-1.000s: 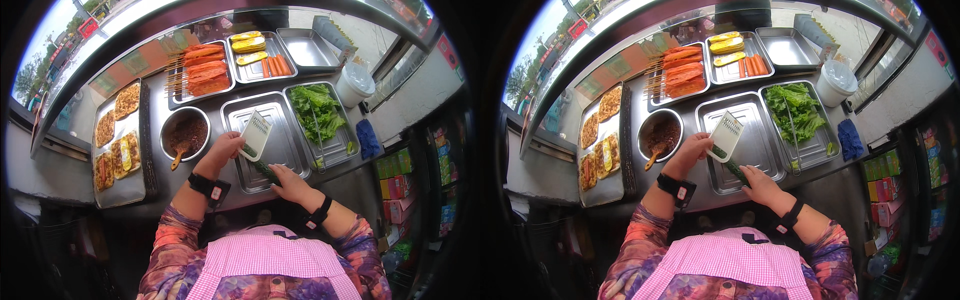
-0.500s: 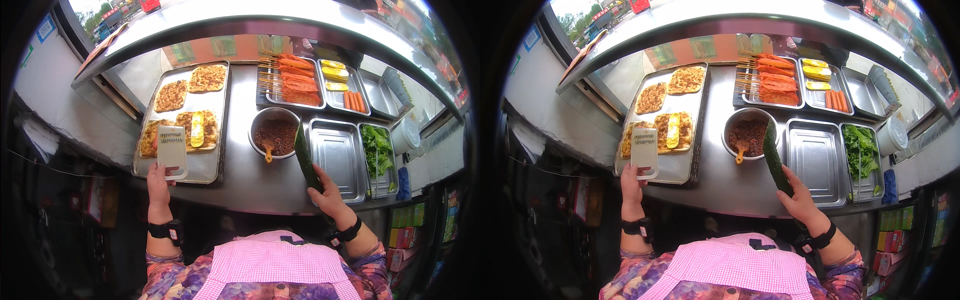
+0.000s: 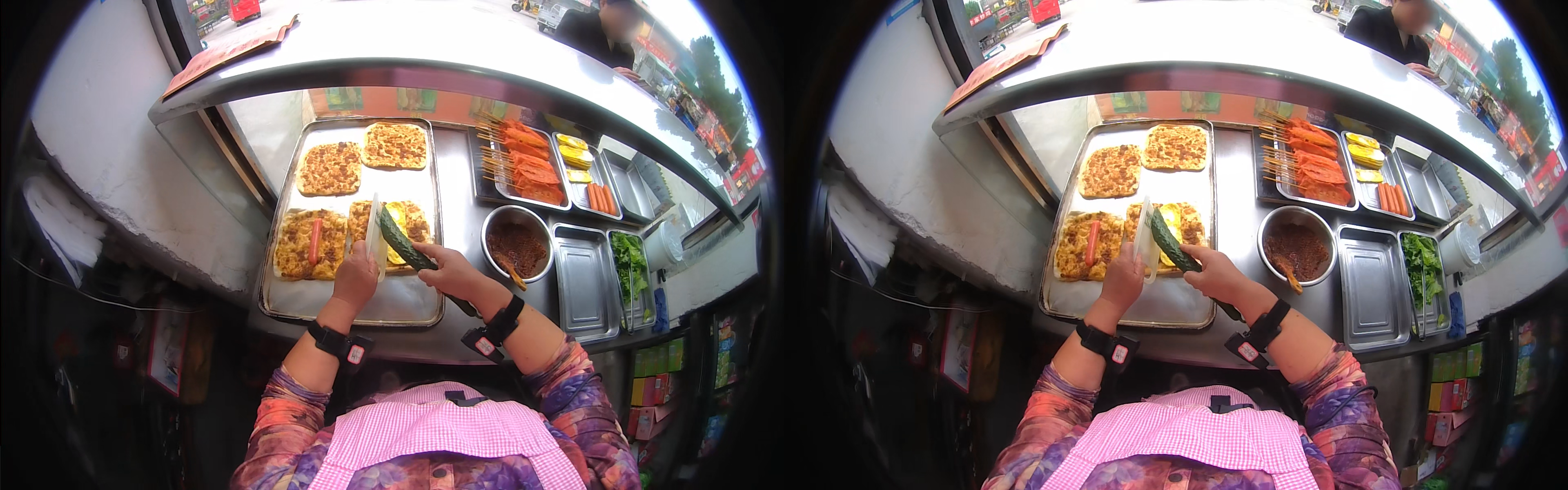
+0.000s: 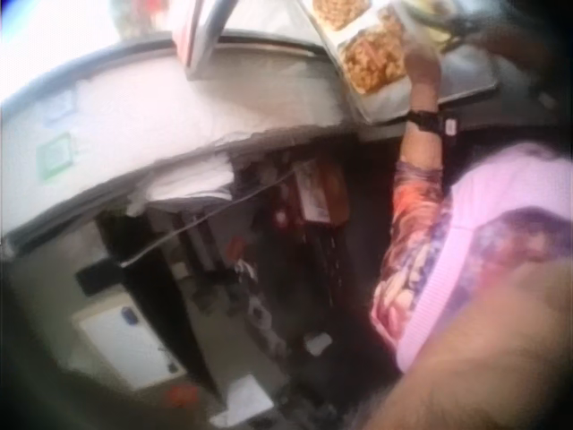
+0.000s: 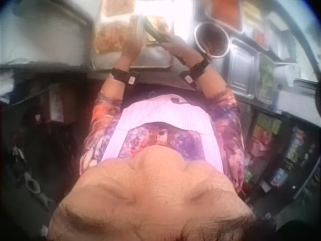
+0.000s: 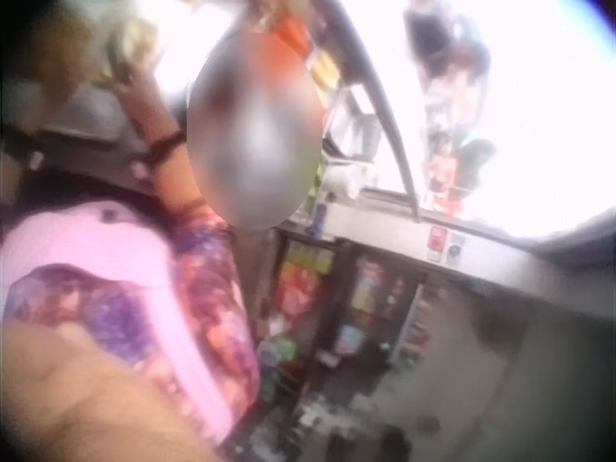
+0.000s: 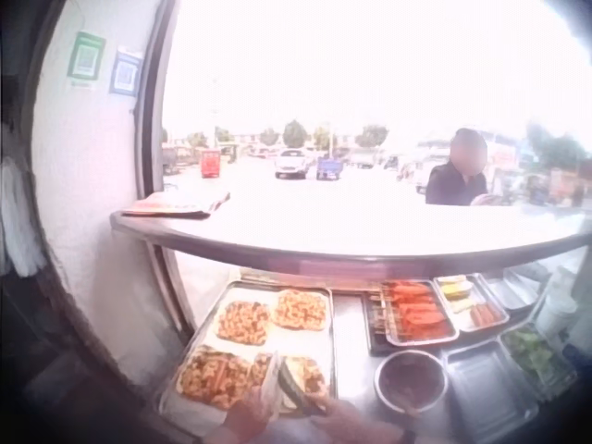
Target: The person removes baked flatbreads from an oven, places them on a tray, and grates cucumber over them. Then the person kneads and portions dough into small balls on a stainless steel countertop.
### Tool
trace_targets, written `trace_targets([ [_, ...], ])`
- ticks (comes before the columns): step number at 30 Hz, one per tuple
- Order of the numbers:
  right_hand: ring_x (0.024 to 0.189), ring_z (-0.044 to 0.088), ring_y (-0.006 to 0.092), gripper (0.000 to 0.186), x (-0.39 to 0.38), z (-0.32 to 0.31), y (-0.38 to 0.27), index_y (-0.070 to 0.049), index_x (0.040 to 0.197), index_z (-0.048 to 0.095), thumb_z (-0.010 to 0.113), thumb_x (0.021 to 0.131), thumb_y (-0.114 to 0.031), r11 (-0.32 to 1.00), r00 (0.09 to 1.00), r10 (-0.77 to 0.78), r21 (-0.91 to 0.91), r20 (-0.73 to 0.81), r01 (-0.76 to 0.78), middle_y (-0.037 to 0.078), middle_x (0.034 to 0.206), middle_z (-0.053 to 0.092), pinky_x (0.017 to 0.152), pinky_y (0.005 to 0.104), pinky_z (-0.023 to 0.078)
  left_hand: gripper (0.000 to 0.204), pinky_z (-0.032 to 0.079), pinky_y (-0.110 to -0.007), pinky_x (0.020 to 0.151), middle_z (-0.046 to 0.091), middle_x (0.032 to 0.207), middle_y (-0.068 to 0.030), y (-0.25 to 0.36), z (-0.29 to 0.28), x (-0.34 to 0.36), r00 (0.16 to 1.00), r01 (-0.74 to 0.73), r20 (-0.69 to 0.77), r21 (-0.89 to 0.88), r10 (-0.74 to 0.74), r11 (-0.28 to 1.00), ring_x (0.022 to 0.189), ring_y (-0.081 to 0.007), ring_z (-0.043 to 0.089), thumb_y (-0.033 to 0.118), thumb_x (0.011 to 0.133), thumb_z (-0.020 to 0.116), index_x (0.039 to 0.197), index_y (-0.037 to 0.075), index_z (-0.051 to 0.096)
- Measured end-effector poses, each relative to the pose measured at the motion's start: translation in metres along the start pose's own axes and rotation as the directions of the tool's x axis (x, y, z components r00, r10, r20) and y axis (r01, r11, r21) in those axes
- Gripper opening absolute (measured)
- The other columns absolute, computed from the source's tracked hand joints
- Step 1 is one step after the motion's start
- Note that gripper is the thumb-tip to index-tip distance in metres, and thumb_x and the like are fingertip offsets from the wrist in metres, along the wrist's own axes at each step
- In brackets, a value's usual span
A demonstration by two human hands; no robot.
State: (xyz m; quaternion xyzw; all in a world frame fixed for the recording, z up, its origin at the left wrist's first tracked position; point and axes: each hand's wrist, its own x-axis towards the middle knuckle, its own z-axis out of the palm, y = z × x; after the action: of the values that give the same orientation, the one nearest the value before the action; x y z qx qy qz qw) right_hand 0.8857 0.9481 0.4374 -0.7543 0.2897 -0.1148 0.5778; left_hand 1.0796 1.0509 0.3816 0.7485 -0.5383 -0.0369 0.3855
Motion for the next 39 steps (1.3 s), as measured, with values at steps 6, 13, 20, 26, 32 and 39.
trace_targets([
  [6, 0.056, 0.055, 0.0118, 0.058, 0.003, 0.020, 0.001, -0.001, 0.136, 0.044, 0.061, 0.082, -0.009, 0.836, 0.866, -0.491, -0.334, -0.099, 0.436, 0.008, 0.086, 0.062, 0.051, 0.0256, 0.047, 0.017, 0.046, -0.054, 0.063, 0.058, 0.073, -0.0256, -0.015, -0.002, 0.006, 0.999, 0.000, -0.050, -0.109, -0.005, 0.994, 0.072, -0.0460, 0.058, 0.018, 0.092, 0.049, 0.097, 0.002, 0.044],
  [13, 0.107, 0.060, 0.0212, 0.057, 0.006, 0.010, -0.017, 0.000, 0.135, 0.045, 0.062, 0.081, -0.006, 0.986, 0.960, -0.125, -0.142, -0.252, 0.091, 0.018, 0.113, 0.062, 0.090, 0.0299, 0.047, 0.016, 0.046, -0.054, 0.064, 0.059, 0.074, -0.0253, -0.014, -0.003, 0.017, 0.996, -0.001, 0.092, -0.151, 0.015, 0.989, 0.074, -0.0461, 0.058, 0.019, 0.092, 0.049, 0.095, 0.003, 0.044],
  [20, 0.089, 0.063, 0.0193, 0.057, 0.007, 0.000, -0.021, 0.003, 0.134, 0.046, 0.060, 0.080, -0.007, 0.975, 0.973, 0.198, -0.078, -0.121, -0.208, 0.015, 0.106, 0.065, 0.077, 0.0282, 0.050, 0.015, 0.046, -0.054, 0.063, 0.059, 0.074, -0.0247, -0.008, 0.003, 0.013, 0.994, 0.007, 0.111, -0.119, 0.006, 0.993, 0.072, -0.0454, 0.058, 0.017, 0.092, 0.050, 0.095, 0.004, 0.044],
  [26, 0.102, 0.061, 0.0208, 0.056, -0.005, 0.011, -0.008, 0.002, 0.132, 0.048, 0.062, 0.079, -0.007, 0.951, 0.986, -0.063, -0.291, 0.152, 0.106, 0.017, 0.109, 0.063, 0.088, 0.0306, 0.047, 0.016, 0.045, -0.054, 0.063, 0.058, 0.072, -0.0252, -0.019, -0.002, 0.005, 0.993, 0.020, -0.113, -0.196, -0.043, 0.980, 0.072, -0.0462, 0.057, 0.018, 0.091, 0.050, 0.095, 0.004, 0.044],
  [32, 0.058, 0.053, 0.0075, 0.059, 0.023, -0.017, -0.004, -0.001, 0.138, 0.044, 0.061, 0.081, -0.006, 0.988, 0.978, 0.009, -0.150, -0.208, -0.041, 0.002, 0.078, 0.060, 0.052, 0.0230, 0.045, 0.016, 0.045, -0.053, 0.063, 0.059, 0.074, -0.0257, -0.007, 0.003, -0.027, 1.000, 0.026, 0.019, -0.263, -0.021, 0.964, 0.074, -0.0466, 0.057, 0.018, 0.091, 0.050, 0.097, 0.003, 0.046],
  [39, 0.104, 0.060, 0.0249, 0.057, 0.023, 0.062, -0.021, -0.001, 0.133, 0.047, 0.063, 0.080, -0.008, 0.951, 0.954, -0.258, -0.137, 0.152, 0.279, 0.017, 0.117, 0.059, 0.088, 0.0321, 0.048, 0.015, 0.046, -0.050, 0.066, 0.059, 0.080, -0.0238, -0.072, -0.064, -0.008, 0.957, 0.142, -0.199, -0.309, -0.210, 0.941, 0.077, -0.0453, 0.057, 0.017, 0.092, 0.050, 0.098, 0.003, 0.051],
])
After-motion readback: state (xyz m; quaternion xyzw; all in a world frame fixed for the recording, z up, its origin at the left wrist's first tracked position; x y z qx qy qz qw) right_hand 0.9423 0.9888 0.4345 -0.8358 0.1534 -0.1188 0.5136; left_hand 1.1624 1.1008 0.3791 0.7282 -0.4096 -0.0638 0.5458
